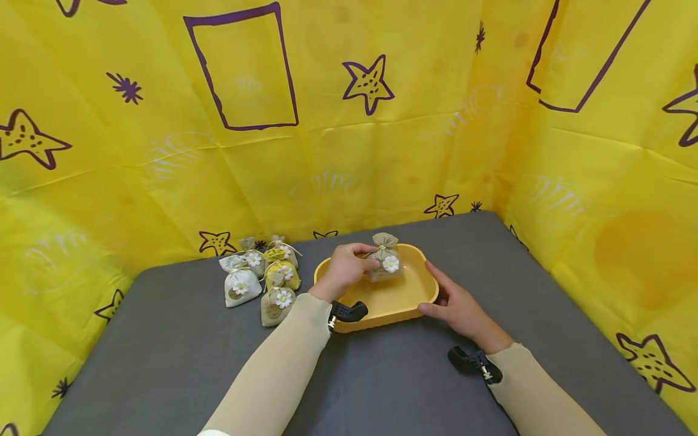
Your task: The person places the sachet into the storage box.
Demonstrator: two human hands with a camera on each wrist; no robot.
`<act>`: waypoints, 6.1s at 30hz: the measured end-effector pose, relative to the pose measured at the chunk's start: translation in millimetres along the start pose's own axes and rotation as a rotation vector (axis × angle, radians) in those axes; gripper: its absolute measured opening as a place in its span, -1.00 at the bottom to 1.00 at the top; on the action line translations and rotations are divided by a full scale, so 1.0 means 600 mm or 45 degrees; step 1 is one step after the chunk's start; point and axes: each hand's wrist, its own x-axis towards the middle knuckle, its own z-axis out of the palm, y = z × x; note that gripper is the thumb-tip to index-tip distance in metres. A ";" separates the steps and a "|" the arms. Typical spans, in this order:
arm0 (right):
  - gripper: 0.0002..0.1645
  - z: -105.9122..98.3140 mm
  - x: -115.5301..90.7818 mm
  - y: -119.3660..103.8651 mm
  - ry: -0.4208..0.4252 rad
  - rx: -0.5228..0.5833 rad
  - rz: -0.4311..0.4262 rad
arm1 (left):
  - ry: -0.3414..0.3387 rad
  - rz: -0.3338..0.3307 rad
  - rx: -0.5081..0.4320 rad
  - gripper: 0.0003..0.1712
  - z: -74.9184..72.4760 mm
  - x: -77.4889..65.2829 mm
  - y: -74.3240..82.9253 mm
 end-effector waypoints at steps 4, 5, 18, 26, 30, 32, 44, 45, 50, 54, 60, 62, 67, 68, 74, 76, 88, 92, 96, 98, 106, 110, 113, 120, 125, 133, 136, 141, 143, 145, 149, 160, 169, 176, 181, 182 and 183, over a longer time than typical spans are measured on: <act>0.08 0.001 0.001 0.000 -0.008 0.025 -0.025 | -0.002 -0.042 0.009 -0.77 0.024 0.007 -0.002; 0.08 0.001 0.001 0.000 -0.010 0.032 -0.030 | 0.005 -0.049 0.013 -0.77 0.029 0.009 -0.002; 0.08 0.000 0.001 -0.005 -0.010 0.052 -0.018 | -0.030 -0.046 0.214 -0.57 0.056 0.003 0.016; 0.07 0.002 0.003 -0.007 -0.005 0.056 -0.008 | -0.100 -0.112 0.170 -0.40 0.054 -0.008 0.018; 0.08 0.002 0.002 -0.008 -0.006 0.041 0.003 | -0.144 -0.140 0.019 -0.40 0.057 -0.007 0.009; 0.08 0.002 0.002 -0.008 0.000 0.031 0.008 | -0.171 -0.126 0.009 -0.40 0.057 -0.006 0.006; 0.08 0.005 0.002 -0.011 -0.002 0.016 0.009 | -0.241 -0.122 -0.069 -0.20 0.054 -0.015 0.012; 0.08 0.006 0.002 -0.011 -0.004 0.020 0.007 | -0.237 -0.124 -0.093 -0.17 0.053 -0.018 0.014; 0.08 0.006 0.000 -0.008 -0.010 0.027 0.001 | -0.203 -0.141 -0.226 -0.11 0.041 -0.040 0.032; 0.08 0.004 -0.001 -0.006 -0.003 0.013 -0.011 | -0.187 -0.141 -0.192 -0.12 0.025 -0.063 0.053; 0.08 -0.001 -0.001 -0.008 -0.005 0.015 -0.019 | -0.260 -0.070 -0.149 -0.11 -0.004 -0.090 0.069; 0.08 -0.001 0.000 -0.008 -0.001 0.009 -0.018 | -0.284 -0.035 -0.131 -0.13 -0.018 -0.100 0.068; 0.09 0.000 0.000 -0.004 0.004 -0.022 -0.002 | -0.346 0.024 -0.139 -0.15 -0.064 -0.135 0.058; 0.09 0.000 0.000 -0.003 0.005 -0.029 0.002 | -0.355 0.031 -0.148 -0.15 -0.076 -0.143 0.055; 0.09 0.002 0.001 -0.003 0.006 -0.022 0.004 | -0.338 0.051 -0.276 -0.18 -0.156 -0.188 0.038; 0.09 0.002 0.001 -0.003 0.001 -0.014 0.000 | -0.301 0.049 -0.309 -0.19 -0.184 -0.198 0.030; 0.09 0.001 0.000 -0.006 0.013 -0.053 0.013 | -0.155 0.018 -0.400 -0.16 -0.332 -0.209 -0.050; 0.10 0.002 0.001 -0.007 0.012 -0.062 0.022 | -0.187 0.010 -0.427 -0.17 -0.365 -0.203 -0.083; 0.09 0.001 0.000 -0.006 0.009 -0.052 0.024 | -0.249 -0.011 -0.412 -0.16 -0.370 -0.189 -0.113; 0.09 0.000 0.000 -0.006 0.007 -0.044 0.027 | -0.270 -0.029 -0.409 -0.16 -0.368 -0.181 -0.125; 0.11 0.000 0.001 -0.011 -0.014 -0.053 0.044 | -0.320 -0.117 -0.391 -0.25 -0.361 -0.167 -0.165; 0.11 0.000 0.002 -0.010 -0.018 -0.050 0.049 | -0.323 -0.140 -0.392 -0.26 -0.357 -0.163 -0.181; 0.11 -0.001 0.002 -0.010 -0.020 -0.051 0.042 | -0.343 -0.138 -0.383 -0.26 -0.354 -0.160 -0.190; 0.10 -0.001 0.003 -0.007 -0.021 -0.055 0.033 | -0.375 -0.075 -0.339 -0.27 -0.350 -0.159 -0.200; 0.10 -0.001 0.003 -0.005 -0.015 -0.064 0.028 | -0.361 -0.050 -0.273 -0.31 -0.347 -0.159 -0.202; 0.10 -0.001 0.005 -0.001 -0.018 -0.052 0.026 | -0.343 -0.042 -0.179 -0.40 -0.342 -0.158 -0.201; 0.10 -0.002 0.004 -0.001 -0.018 -0.060 0.028 | -0.347 -0.018 -0.153 -0.43 -0.337 -0.156 -0.203; 0.10 -0.002 0.004 -0.002 -0.017 -0.064 0.026 | -0.343 0.037 -0.054 -0.45 -0.326 -0.155 -0.201; 0.10 -0.002 0.003 -0.002 -0.017 -0.061 0.024 | -0.327 0.046 -0.015 -0.46 -0.322 -0.155 -0.200; 0.10 -0.002 0.003 -0.002 -0.017 -0.063 0.022 | -0.301 0.040 0.018 -0.48 -0.318 -0.156 -0.199; 0.09 -0.002 0.004 -0.002 -0.017 -0.074 0.024 | -0.253 0.022 0.054 -0.50 -0.312 -0.156 -0.196; 0.09 -0.002 0.005 -0.002 -0.013 -0.071 0.031 | -0.177 0.030 0.094 -0.57 -0.305 -0.153 -0.194; 0.09 -0.003 0.008 -0.003 -0.018 -0.053 0.019 | -0.148 0.002 0.122 -0.61 -0.300 -0.152 -0.187; 0.09 -0.002 0.005 -0.008 -0.017 -0.055 0.027 | -0.140 0.008 0.103 -0.59 -0.301 -0.153 -0.190; 0.09 -0.003 0.004 -0.007 -0.011 -0.067 0.020 | -0.150 0.019 0.097 -0.58 -0.301 -0.152 -0.192; 0.09 -0.003 0.005 -0.006 -0.009 -0.072 0.018 | -0.151 0.019 0.092 -0.58 -0.301 -0.152 -0.193; 0.09 -0.003 0.005 -0.005 -0.011 -0.074 0.018 | -0.152 0.019 0.087 -0.58 -0.301 -0.151 -0.193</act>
